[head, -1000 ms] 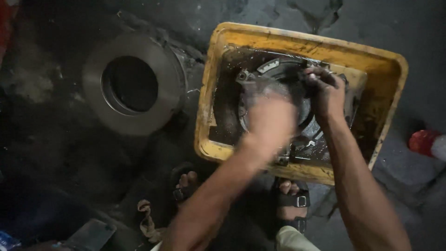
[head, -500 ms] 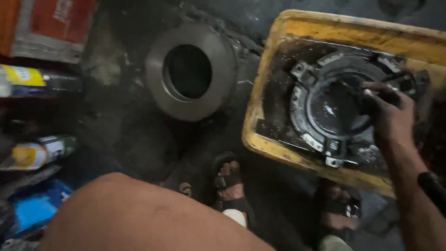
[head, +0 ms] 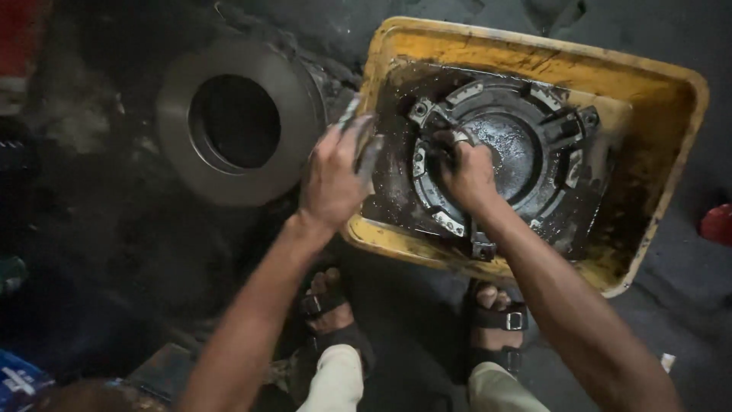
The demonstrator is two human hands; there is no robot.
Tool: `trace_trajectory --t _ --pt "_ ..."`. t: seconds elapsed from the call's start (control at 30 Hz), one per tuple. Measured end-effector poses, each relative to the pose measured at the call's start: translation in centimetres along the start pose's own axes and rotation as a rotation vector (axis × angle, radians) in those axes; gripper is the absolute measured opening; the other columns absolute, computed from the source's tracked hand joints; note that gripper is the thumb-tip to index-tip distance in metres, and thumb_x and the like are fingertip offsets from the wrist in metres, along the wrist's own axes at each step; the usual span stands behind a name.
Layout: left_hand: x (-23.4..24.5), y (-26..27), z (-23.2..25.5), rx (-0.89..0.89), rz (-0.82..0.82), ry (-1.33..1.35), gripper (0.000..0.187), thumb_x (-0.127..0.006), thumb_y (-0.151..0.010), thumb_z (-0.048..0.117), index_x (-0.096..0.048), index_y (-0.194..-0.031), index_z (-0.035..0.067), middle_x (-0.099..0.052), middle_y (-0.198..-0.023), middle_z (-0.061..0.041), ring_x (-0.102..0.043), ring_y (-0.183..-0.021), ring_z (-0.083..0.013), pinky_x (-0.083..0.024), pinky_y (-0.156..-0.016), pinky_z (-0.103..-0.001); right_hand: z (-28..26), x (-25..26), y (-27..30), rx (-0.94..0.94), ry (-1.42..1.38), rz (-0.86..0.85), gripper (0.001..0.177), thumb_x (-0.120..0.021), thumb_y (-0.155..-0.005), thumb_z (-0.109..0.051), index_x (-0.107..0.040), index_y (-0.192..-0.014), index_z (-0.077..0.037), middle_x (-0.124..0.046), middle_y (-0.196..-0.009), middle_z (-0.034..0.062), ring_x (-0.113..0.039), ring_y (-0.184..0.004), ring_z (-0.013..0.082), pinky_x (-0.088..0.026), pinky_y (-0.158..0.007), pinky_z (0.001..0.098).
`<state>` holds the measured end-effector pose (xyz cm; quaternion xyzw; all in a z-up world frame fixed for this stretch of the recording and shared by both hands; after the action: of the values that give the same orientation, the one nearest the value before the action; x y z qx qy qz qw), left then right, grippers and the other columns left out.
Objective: Cleaning greasy metal engine components in a tray of solvent using hands and a brush.
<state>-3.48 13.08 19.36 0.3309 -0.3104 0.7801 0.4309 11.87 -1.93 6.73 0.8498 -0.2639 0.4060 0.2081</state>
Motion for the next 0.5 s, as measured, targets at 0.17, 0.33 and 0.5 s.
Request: trace_trajectory --t 0.17,0.33,0.5 --pt "-6.4 4.5 -5.6 0.323 -0.034 0.127 0.049 -0.057 -0.105 0.030 -0.059 -0.140 -0.004 -0.066 -0.113 -0.030 -0.071 -0.094 -0.0407 -0.059 -0.081 -0.047 -0.7 -0.5 0.7 0.077 0.072 -0.180 0.022 -0.068 -0.097 -0.023 -0.072 -0.113 -0.009 -0.070 -0.076 0.0213 -0.070 -0.069 0.0401 -0.056 -0.069 0.0507" --pt "-6.3 5.8 -4.5 0.081 0.089 -0.002 0.049 -0.061 -0.106 0.025 -0.055 -0.146 -0.004 -0.060 -0.130 -0.035 -0.064 -0.115 -0.0494 -0.056 -0.101 -0.050 -1.5 -0.6 2.6 0.131 0.179 -0.306 0.024 -0.073 -0.094 -0.030 -0.074 -0.105 -0.009 -0.073 -0.084 0.0231 -0.070 -0.078 0.0401 -0.057 -0.080 0.0508" --pt "-6.8 5.6 -4.6 0.074 0.061 0.037 0.057 -0.060 -0.096 0.011 -0.047 -0.150 -0.002 -0.052 -0.140 -0.034 -0.053 -0.130 -0.0521 -0.048 -0.109 -0.051 3.7 -3.9 8.3 -0.096 0.282 -0.691 0.035 -0.071 -0.088 -0.029 -0.069 -0.113 -0.005 -0.073 -0.094 0.0189 -0.076 -0.083 0.0337 -0.060 -0.080 0.0445"
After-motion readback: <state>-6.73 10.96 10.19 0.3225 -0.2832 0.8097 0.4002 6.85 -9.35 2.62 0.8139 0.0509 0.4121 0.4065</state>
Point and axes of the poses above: each hand's wrist, its own y-axis away from the middle knuckle, its own x-axis out of the back of the hand, z = x × y, the point moved 8 cm from there along -y, towards the middle knuckle
